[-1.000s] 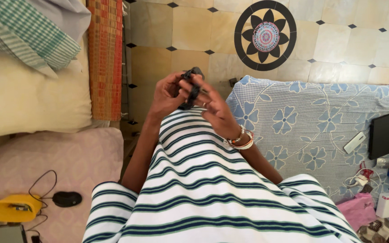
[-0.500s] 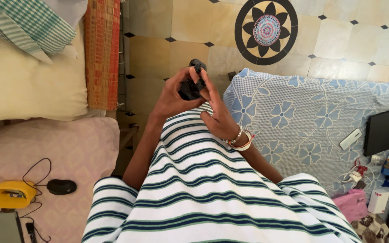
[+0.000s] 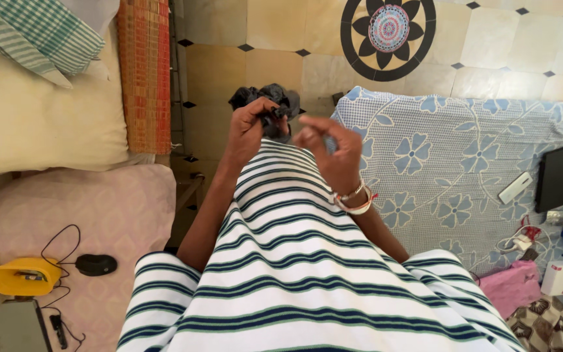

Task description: The person lifts a black plastic garbage bag from an orange bucket, gathers the top edges, and twists the neck to secure the contents. They then walk from a bedroom area to an outdoor balcony and drop the tied bag into a green bin.

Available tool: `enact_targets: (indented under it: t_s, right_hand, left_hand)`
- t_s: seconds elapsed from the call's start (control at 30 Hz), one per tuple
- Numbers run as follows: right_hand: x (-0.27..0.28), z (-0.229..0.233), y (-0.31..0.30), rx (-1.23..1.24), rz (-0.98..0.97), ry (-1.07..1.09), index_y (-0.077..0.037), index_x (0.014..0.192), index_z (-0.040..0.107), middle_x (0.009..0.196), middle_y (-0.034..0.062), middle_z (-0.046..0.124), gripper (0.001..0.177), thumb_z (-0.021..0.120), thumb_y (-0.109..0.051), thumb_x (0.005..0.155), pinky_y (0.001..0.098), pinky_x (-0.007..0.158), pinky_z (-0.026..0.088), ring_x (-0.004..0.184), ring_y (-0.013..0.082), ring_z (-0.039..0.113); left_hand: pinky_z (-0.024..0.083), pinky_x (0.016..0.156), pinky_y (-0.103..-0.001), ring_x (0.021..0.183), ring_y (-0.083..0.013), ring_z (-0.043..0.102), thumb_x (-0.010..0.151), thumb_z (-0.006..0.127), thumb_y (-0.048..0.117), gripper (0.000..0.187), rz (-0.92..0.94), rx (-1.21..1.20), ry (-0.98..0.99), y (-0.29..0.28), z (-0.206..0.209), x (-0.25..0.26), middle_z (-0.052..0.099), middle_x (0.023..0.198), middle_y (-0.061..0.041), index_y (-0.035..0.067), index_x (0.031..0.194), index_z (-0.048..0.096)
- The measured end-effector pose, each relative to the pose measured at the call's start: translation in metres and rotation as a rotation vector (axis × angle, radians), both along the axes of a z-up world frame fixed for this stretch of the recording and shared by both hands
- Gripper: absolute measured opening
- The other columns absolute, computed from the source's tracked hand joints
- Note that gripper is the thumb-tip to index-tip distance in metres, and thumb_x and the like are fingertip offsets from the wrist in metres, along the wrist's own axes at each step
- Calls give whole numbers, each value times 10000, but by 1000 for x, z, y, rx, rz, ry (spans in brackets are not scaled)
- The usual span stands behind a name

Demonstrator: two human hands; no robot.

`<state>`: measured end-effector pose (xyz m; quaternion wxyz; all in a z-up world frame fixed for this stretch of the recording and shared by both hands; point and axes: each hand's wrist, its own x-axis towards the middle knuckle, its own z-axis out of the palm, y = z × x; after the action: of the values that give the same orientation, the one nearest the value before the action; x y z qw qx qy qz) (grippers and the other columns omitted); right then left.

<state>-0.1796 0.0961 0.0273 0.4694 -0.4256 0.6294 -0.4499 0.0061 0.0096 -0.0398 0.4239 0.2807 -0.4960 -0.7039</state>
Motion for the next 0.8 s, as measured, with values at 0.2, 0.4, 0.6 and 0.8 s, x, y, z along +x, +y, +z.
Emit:
enact_targets:
  t_s: [0.2, 0.4, 0.6, 0.8]
  right_hand:
    - [-5, 7, -33, -247, 220, 136, -45, 1430, 565, 1353, 124, 671, 570, 793, -39, 909, 309, 987, 551, 1214, 187, 655]
    - [2, 2, -34, -186, 285, 77, -60, 1340, 686, 1097, 62, 719, 469, 821, -24, 892, 282, 929, 549, 1007, 141, 671]
    - [9, -1, -27, -247, 248, 75, -38, 1191, 749, 1049, 67, 704, 379, 835, 35, 829, 257, 785, 531, 885, 125, 637]
    - [13, -6, -18, -296, 135, 45, -26, 1026, 751, 1041, 73, 705, 230, 811, 103, 846, 245, 782, 546, 894, 115, 666]
  left_hand:
    - [505, 682, -246, 734, -113, 625, 960, 429, -147, 257, -91, 51, 68, -1, 7, 6, 663, 880, -67, -18, 955, 651]
    - [480, 657, -237, 716, -99, 597, 976, 451, -125, 238, -123, 130, 95, 2, 12, 11, 656, 845, -59, -24, 957, 665]
    - [468, 682, -250, 718, -101, 573, 992, 463, -121, 235, -138, 93, 129, 6, 13, 14, 641, 807, -51, -19, 976, 675]
    - [390, 617, -230, 649, -85, 502, 957, 439, -117, 310, -88, 92, 54, 6, 18, 16, 599, 748, -37, -23, 1064, 715]
